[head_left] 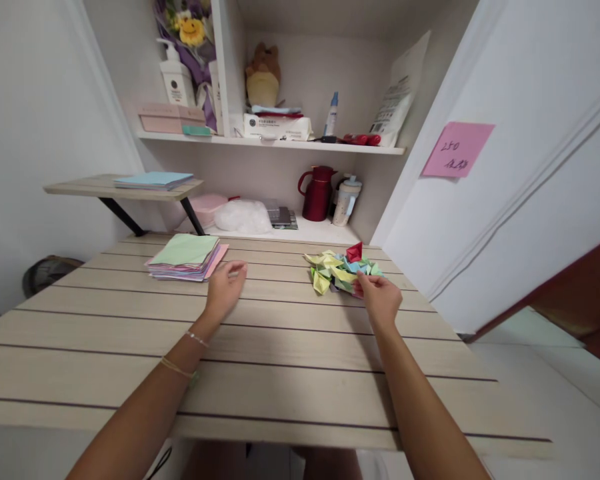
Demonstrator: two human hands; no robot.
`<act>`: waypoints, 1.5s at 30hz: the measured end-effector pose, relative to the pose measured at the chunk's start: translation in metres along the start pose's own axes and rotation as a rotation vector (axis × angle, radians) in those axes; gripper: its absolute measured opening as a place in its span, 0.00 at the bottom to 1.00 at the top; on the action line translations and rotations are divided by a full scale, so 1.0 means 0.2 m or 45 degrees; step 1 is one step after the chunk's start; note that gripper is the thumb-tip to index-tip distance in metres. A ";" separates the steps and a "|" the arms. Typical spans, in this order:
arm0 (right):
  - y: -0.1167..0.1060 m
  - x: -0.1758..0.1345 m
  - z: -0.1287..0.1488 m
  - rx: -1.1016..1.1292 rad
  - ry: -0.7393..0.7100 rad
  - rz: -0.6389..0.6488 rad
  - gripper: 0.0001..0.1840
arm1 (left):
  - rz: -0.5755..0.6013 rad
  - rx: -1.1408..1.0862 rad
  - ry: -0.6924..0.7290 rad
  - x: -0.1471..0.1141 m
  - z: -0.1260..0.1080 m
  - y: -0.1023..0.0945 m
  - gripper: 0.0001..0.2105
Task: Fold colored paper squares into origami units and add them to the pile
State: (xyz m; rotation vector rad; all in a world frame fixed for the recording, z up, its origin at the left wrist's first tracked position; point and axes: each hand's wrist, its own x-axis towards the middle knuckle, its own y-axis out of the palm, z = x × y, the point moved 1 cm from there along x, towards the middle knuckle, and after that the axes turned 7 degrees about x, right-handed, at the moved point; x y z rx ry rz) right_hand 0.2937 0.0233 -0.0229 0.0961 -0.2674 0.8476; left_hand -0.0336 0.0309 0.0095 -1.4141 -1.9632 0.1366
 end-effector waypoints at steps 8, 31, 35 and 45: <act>-0.03 -0.02 0.03 -0.429 -0.044 -0.098 0.23 | -0.353 0.968 0.034 0.07 0.12 -0.22 0.26; 0.05 -0.11 0.11 -0.090 -0.299 -0.102 0.20 | -0.660 0.954 -0.091 0.11 0.19 -0.32 0.16; 0.08 -0.16 0.16 0.147 -0.337 0.129 0.22 | -0.649 0.555 0.151 0.10 0.10 -0.29 0.12; 0.14 -0.26 0.20 0.125 -0.422 0.917 0.49 | 0.221 -0.115 0.579 -0.06 -0.06 -0.04 0.08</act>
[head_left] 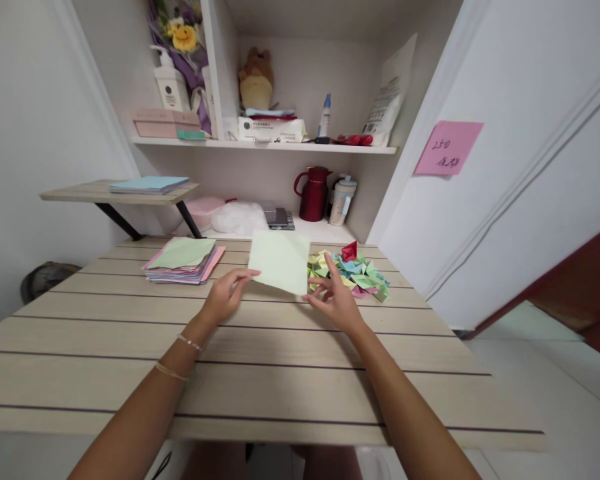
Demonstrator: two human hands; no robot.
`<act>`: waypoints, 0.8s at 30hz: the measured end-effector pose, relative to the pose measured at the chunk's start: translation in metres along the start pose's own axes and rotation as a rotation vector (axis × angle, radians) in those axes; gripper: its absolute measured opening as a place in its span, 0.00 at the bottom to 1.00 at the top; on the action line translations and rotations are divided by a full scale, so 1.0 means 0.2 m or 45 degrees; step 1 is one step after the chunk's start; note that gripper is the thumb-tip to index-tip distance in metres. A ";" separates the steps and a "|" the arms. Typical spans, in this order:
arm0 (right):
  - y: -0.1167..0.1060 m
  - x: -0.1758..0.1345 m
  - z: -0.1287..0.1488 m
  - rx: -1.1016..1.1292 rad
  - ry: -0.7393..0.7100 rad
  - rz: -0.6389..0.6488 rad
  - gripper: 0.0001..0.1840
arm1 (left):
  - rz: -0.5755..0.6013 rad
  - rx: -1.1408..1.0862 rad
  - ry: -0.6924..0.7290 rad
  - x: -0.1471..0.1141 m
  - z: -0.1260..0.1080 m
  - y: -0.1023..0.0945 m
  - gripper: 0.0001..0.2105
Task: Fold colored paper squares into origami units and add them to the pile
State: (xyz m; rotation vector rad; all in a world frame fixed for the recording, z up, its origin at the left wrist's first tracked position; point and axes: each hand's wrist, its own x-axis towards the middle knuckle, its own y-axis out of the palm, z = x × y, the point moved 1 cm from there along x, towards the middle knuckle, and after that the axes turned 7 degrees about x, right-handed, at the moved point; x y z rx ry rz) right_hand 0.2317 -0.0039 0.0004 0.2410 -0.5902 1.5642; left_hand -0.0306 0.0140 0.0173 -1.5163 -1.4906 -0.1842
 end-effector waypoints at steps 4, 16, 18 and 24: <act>-0.02 0.00 0.00 0.007 0.009 0.208 0.47 | 0.058 -0.288 -0.154 0.00 -0.03 0.04 0.08; 0.00 -0.01 0.01 0.106 -0.048 0.087 0.19 | 0.028 -0.868 -0.312 0.03 0.00 0.03 0.22; 0.01 -0.01 0.01 0.151 -0.016 0.010 0.15 | 0.123 -0.908 -0.341 0.03 -0.01 0.05 0.31; 0.05 -0.01 -0.03 0.373 0.133 -0.065 0.13 | 0.331 -0.837 -0.666 -0.02 -0.01 0.13 0.19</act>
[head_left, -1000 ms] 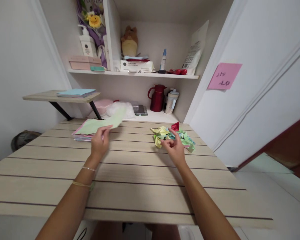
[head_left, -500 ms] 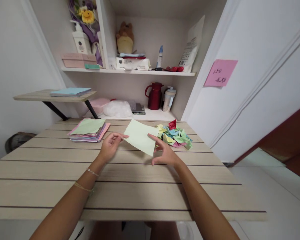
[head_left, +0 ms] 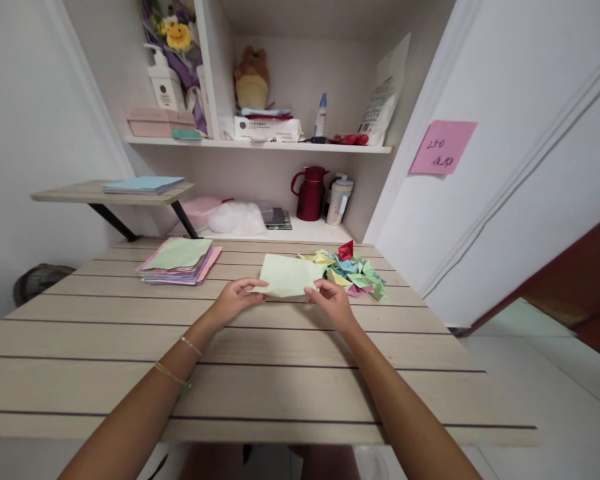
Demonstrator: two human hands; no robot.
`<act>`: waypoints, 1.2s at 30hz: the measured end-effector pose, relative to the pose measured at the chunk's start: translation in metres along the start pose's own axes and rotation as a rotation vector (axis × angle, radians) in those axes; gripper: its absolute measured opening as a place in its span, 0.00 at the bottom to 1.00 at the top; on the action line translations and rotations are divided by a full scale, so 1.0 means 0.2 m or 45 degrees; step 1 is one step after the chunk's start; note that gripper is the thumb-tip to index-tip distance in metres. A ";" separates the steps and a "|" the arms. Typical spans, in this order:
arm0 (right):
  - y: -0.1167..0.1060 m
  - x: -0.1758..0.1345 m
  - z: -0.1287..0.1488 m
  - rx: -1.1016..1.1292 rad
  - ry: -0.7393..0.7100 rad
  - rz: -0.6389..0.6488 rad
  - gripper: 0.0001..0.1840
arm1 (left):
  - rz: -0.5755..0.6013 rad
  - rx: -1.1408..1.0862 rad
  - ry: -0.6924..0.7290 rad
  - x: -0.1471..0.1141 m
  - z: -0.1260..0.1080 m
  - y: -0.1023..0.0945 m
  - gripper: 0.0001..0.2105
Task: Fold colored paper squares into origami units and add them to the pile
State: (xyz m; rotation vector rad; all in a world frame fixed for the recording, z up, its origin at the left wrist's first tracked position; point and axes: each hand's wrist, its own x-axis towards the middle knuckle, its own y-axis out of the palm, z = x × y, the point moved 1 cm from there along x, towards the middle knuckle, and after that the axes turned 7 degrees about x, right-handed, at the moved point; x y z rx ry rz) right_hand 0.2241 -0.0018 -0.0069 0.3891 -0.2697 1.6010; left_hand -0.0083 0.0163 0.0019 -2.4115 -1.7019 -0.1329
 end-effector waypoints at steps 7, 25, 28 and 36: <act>0.02 0.01 -0.03 0.096 0.161 -0.084 0.19 | -0.321 0.065 -0.108 0.02 0.06 0.00 0.13; 0.06 0.01 -0.08 0.217 0.210 -0.242 0.19 | -0.246 -0.012 -0.043 0.02 0.08 0.03 0.18; 0.06 0.01 -0.07 0.261 0.223 -0.243 0.20 | -0.115 -0.099 -0.109 0.01 0.09 0.06 0.24; 0.06 -0.01 -0.06 0.075 0.152 -0.338 0.20 | 0.010 -0.231 -0.211 -0.02 0.05 0.12 0.20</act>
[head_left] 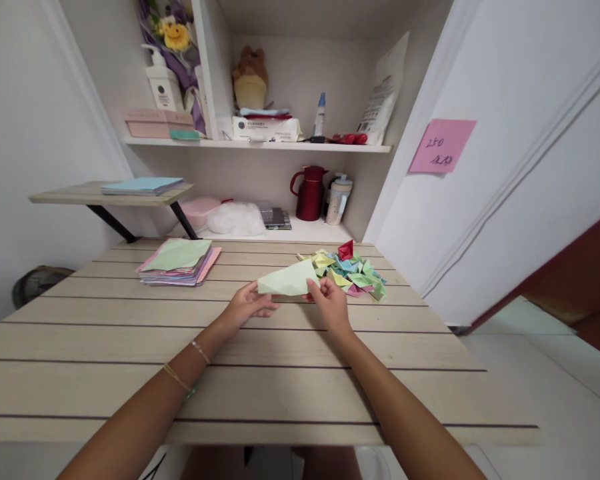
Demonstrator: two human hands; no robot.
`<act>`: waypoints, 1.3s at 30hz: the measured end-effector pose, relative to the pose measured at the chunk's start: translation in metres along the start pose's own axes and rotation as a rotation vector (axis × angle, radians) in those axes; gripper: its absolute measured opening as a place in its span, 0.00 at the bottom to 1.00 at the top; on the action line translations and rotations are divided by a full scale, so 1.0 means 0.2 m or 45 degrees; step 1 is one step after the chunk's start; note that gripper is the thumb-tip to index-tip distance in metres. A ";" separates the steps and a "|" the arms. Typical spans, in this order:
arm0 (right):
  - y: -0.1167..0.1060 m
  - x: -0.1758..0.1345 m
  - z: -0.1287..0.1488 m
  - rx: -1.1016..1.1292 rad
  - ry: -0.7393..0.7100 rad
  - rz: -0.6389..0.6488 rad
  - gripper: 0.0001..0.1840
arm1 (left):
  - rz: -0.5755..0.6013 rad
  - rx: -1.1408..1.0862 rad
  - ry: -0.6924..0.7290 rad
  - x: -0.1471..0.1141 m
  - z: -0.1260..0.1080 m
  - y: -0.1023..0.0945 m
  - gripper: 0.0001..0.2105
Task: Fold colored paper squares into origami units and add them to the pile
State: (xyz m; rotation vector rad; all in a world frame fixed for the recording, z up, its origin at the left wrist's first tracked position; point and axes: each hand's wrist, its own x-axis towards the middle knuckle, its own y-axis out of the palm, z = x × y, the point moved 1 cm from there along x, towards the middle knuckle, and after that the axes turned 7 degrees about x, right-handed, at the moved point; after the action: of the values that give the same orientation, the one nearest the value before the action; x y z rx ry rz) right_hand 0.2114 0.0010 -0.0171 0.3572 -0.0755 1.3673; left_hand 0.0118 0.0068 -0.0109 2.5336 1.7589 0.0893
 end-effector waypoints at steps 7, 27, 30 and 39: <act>0.01 -0.02 0.01 -0.019 0.018 0.049 0.20 | -0.065 0.114 0.030 0.02 0.02 0.01 0.21; 0.06 -0.02 -0.02 0.301 0.091 0.152 0.39 | -0.106 0.142 0.164 -0.02 -0.01 0.06 0.34; 0.04 -0.01 -0.02 0.302 0.116 0.191 0.43 | -0.081 0.207 0.155 -0.03 -0.04 0.06 0.25; 0.05 -0.04 -0.02 0.080 0.054 0.416 0.38 | -0.035 0.113 0.133 0.01 0.01 0.01 0.15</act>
State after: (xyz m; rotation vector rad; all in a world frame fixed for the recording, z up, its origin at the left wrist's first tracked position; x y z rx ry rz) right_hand 0.2002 -0.0044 -0.0213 0.3795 -0.0574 1.7028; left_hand 0.0152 0.0077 -0.0128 2.6105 1.8750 0.1487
